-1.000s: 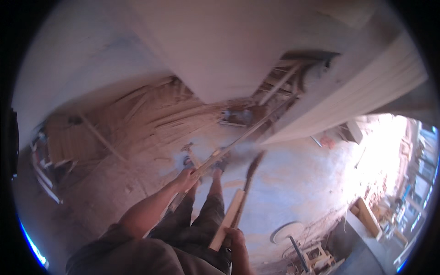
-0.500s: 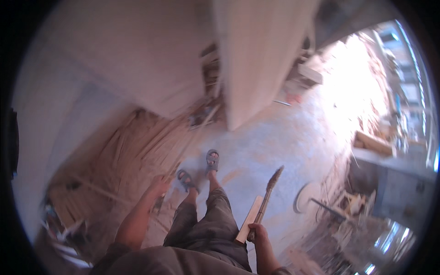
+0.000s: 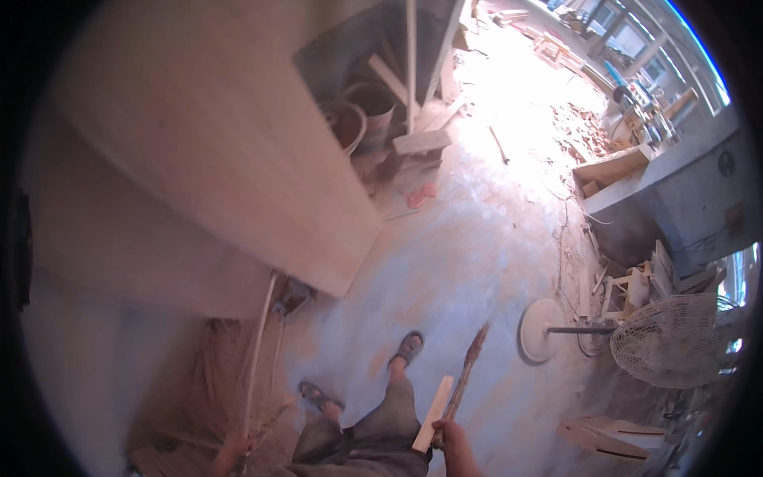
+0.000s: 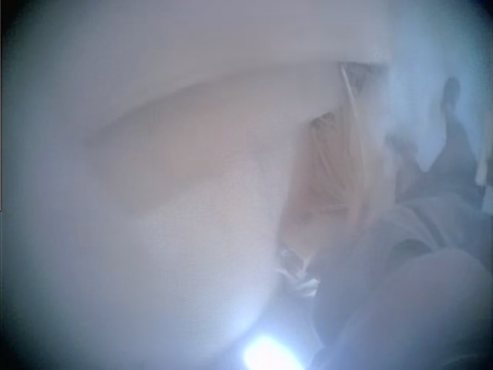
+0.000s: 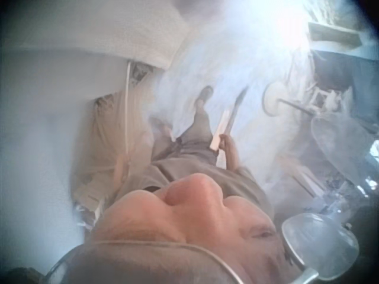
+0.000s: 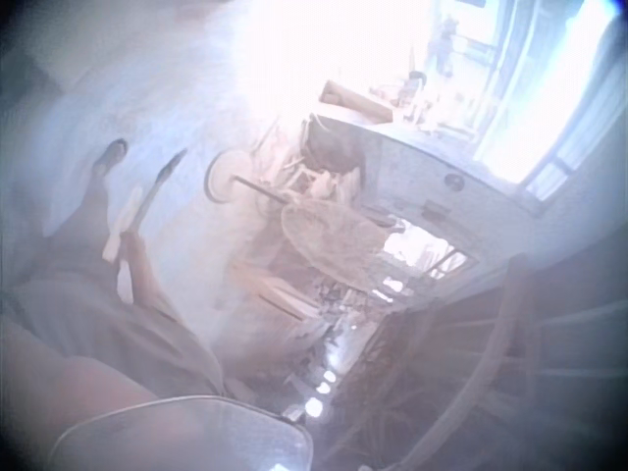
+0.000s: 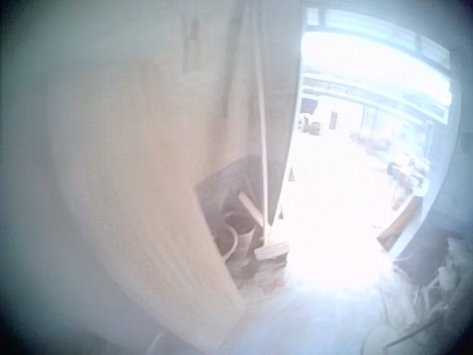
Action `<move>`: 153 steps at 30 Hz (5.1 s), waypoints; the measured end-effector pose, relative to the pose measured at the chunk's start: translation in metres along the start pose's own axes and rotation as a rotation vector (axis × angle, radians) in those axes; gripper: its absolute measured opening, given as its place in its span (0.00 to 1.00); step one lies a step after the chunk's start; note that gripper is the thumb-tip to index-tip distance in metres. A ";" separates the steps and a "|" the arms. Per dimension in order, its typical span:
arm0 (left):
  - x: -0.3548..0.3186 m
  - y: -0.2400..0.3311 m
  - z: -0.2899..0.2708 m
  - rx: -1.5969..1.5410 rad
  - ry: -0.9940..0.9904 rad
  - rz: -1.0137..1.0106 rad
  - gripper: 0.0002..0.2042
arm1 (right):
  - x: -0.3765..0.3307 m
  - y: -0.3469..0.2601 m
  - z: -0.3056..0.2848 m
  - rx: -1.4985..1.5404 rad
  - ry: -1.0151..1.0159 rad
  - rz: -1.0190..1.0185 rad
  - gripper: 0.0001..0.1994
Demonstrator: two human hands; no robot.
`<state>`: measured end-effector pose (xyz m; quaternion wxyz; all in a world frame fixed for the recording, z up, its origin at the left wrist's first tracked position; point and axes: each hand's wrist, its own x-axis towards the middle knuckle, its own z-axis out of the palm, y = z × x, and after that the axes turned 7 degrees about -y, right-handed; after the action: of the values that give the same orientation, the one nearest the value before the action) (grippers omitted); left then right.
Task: The person sweeps sawdust and small wood scraps into piles using a broom and picks up debris by hand.
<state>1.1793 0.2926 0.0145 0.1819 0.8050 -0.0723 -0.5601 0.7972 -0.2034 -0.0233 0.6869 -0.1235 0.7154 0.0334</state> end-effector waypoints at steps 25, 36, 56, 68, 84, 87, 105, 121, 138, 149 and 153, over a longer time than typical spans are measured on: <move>-0.016 0.379 0.128 -0.005 0.024 0.354 0.13 | 0.067 -0.371 -0.146 0.122 -0.078 0.008 0.06; 0.210 0.564 0.033 -1.899 0.267 -0.389 0.17 | 0.027 -0.651 -0.072 0.095 -0.003 -0.180 0.11; 0.447 1.209 0.009 -2.448 0.420 0.085 0.11 | 0.065 -1.160 0.026 -0.391 -0.094 0.087 0.09; 0.627 1.527 -0.174 -2.676 0.399 0.467 0.06 | 0.031 -1.324 0.001 -0.472 -0.042 -0.109 0.14; 0.530 1.329 -0.005 -2.429 0.614 0.136 0.12 | 0.025 -1.333 0.074 -0.974 -0.090 -0.065 0.12; 0.475 1.305 0.035 -2.429 0.599 -0.025 0.11 | -0.040 -1.323 0.121 -1.317 -0.221 -0.162 0.14; 0.241 1.087 0.256 -2.769 0.317 0.476 0.11 | -0.052 -1.115 0.250 -2.404 -0.334 -0.115 0.15; 0.158 0.917 0.427 -3.006 1.132 0.037 0.16 | -0.046 -0.863 0.372 -2.757 -0.225 0.066 0.16; 0.072 0.374 0.107 -2.437 1.404 0.102 0.20 | -0.011 -0.622 0.421 -3.293 -0.199 -0.041 0.13; 0.161 0.320 0.112 -2.427 0.543 0.291 0.24 | -0.117 -0.377 0.430 -2.841 -0.342 0.020 0.15; 0.160 0.347 0.226 -2.348 -0.021 0.496 0.20 | -0.132 -0.246 0.423 -2.664 -0.489 0.102 0.15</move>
<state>1.0583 -0.1266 -0.0654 0.9073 0.1072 0.3280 -0.2404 1.2678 -0.3322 0.1148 0.1533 -0.6537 0.0046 0.7410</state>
